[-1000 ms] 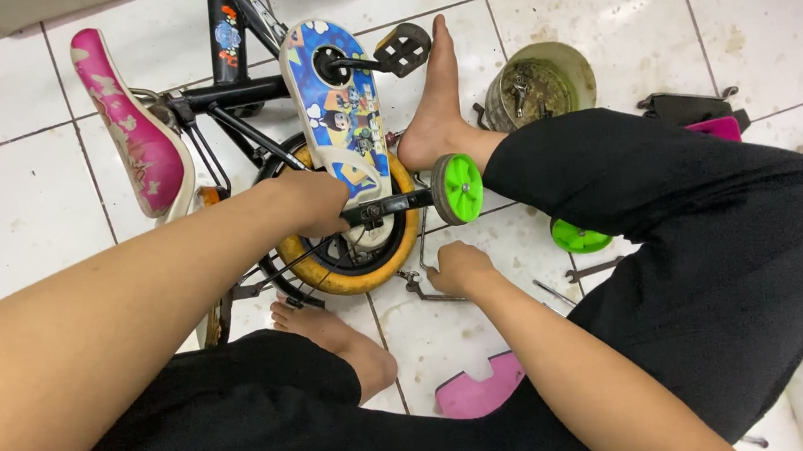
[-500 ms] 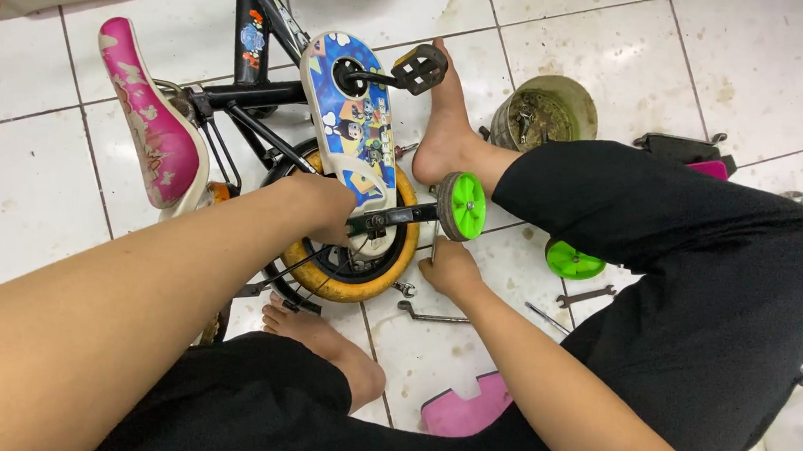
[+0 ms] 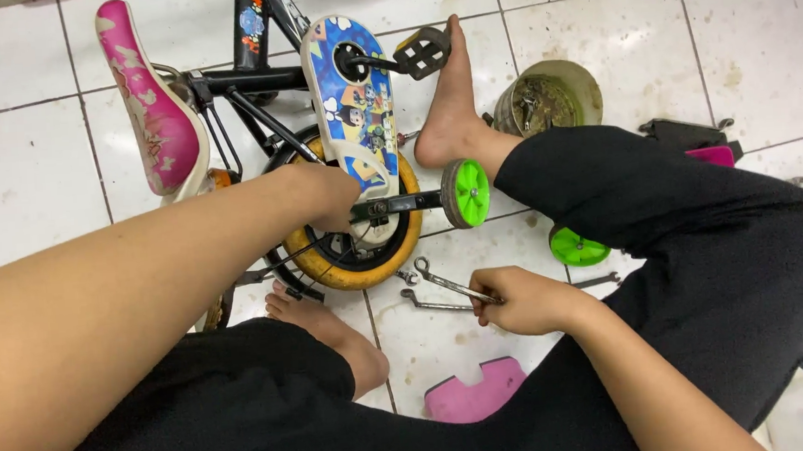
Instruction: Adjusting and securing training wheels on a child's bicycle using a wrench and screwdriver.
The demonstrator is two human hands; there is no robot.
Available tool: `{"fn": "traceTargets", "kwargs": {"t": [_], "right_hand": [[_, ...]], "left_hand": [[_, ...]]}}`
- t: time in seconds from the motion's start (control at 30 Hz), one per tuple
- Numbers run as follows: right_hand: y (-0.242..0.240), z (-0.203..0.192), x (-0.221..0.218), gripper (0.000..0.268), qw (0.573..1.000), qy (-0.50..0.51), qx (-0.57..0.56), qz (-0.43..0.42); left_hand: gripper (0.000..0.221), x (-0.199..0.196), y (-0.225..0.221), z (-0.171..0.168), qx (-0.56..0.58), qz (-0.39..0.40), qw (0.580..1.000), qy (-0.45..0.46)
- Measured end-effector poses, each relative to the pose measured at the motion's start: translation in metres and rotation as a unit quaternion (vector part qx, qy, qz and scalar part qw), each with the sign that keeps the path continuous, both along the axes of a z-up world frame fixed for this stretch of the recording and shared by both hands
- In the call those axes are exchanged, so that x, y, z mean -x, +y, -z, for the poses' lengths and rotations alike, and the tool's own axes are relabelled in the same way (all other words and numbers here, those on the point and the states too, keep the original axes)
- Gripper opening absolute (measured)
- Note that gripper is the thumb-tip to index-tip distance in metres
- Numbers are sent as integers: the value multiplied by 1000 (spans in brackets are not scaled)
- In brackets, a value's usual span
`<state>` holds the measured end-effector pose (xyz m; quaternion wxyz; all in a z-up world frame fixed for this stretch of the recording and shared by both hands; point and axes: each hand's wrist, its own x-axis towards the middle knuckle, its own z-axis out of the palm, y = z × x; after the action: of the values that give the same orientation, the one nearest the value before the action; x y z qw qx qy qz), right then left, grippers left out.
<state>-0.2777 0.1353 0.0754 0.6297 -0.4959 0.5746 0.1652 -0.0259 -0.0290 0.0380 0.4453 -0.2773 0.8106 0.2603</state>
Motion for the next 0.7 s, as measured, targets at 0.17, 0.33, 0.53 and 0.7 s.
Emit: {"fn": "traceTargets", "kwargs": {"t": [0.17, 0.33, 0.53, 0.7], "right_hand": [[-1, 5, -34, 29, 984, -78, 107, 118], [6, 57, -45, 41, 978, -49, 125, 161], [11, 111, -16, 34, 990, 64, 126, -15], [43, 206, 14, 23, 966, 158, 126, -161]], "left_hand": [[35, -8, 0, 12, 7, -41, 999, 25], [38, -11, -1, 5, 4, -51, 998, 28], [37, -10, -2, 10, -1, -51, 998, 36], [39, -7, -3, 7, 1, -35, 999, 28]]}}
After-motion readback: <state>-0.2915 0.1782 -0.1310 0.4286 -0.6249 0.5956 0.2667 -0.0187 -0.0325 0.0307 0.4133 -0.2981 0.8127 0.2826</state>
